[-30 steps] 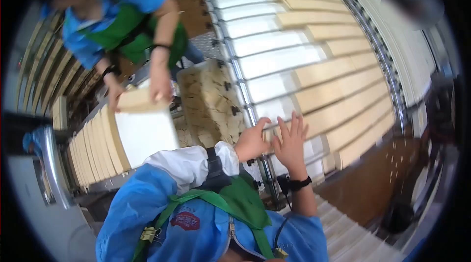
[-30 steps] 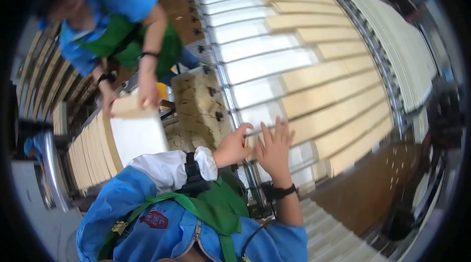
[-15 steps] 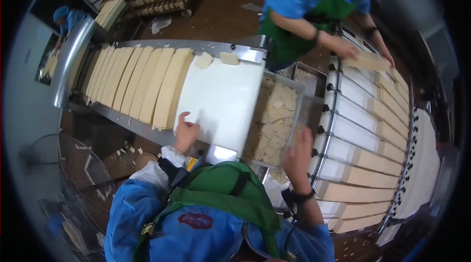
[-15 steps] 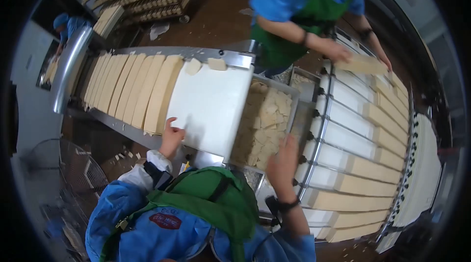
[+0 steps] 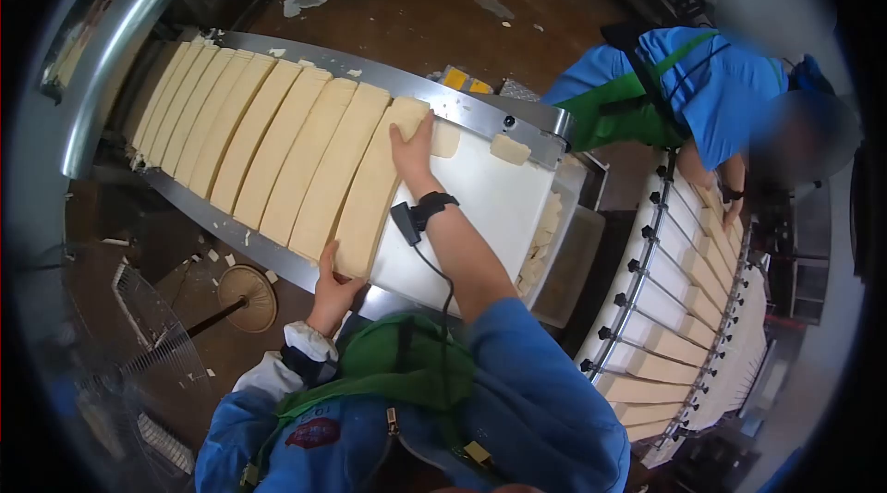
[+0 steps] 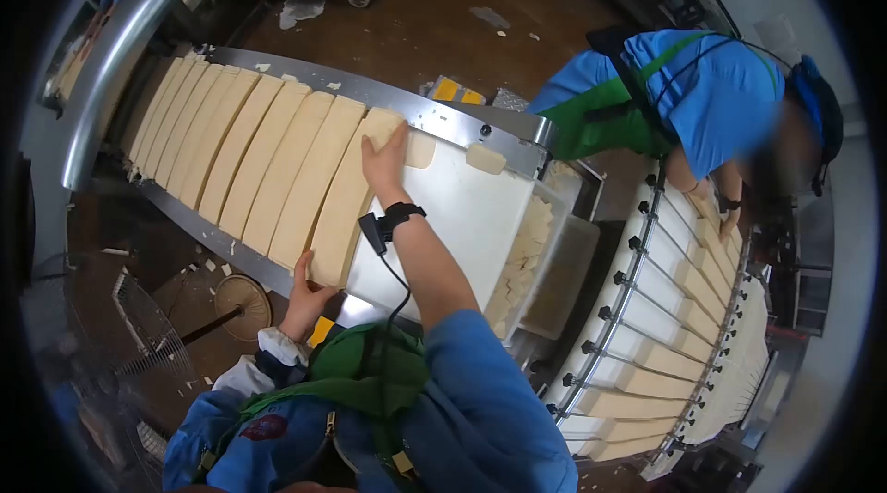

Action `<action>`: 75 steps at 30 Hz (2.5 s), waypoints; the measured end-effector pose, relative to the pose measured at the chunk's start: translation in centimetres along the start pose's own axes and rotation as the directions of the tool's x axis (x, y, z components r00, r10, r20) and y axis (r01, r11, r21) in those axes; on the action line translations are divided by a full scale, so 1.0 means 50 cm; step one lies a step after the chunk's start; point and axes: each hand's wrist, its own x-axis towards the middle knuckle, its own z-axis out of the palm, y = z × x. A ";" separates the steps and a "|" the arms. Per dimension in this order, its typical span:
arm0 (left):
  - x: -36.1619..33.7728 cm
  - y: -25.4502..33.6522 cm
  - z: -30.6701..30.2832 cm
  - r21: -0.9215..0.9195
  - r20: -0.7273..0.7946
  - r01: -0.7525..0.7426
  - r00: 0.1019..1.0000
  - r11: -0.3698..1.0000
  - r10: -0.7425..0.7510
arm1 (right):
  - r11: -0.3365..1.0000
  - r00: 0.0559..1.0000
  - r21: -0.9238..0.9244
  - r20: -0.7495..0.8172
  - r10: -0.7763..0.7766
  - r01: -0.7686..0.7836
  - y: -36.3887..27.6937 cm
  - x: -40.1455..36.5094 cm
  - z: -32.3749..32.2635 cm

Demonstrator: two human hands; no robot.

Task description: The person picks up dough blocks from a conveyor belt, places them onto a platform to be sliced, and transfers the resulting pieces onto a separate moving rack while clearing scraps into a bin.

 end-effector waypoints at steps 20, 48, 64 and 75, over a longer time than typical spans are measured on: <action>0.011 0.067 -0.025 -0.243 0.240 0.286 0.943 0.927 -0.228 | 0.634 0.955 -0.740 0.295 0.006 0.225 -0.178 0.021 -0.027; 0.020 0.112 0.268 0.449 0.468 -0.647 0.757 0.615 0.455 | 0.593 0.986 -0.799 -0.160 -0.048 -0.101 0.019 -0.415 -0.712; -0.268 0.349 1.096 0.346 0.829 -0.884 0.445 0.314 0.338 | 0.818 0.813 -0.086 -0.211 0.543 -0.568 0.283 -0.498 -1.653; -0.327 0.166 1.534 0.113 0.822 -0.428 0.547 0.897 0.158 | 0.680 0.671 -0.571 -0.725 -0.155 -0.460 0.060 -0.935 -1.474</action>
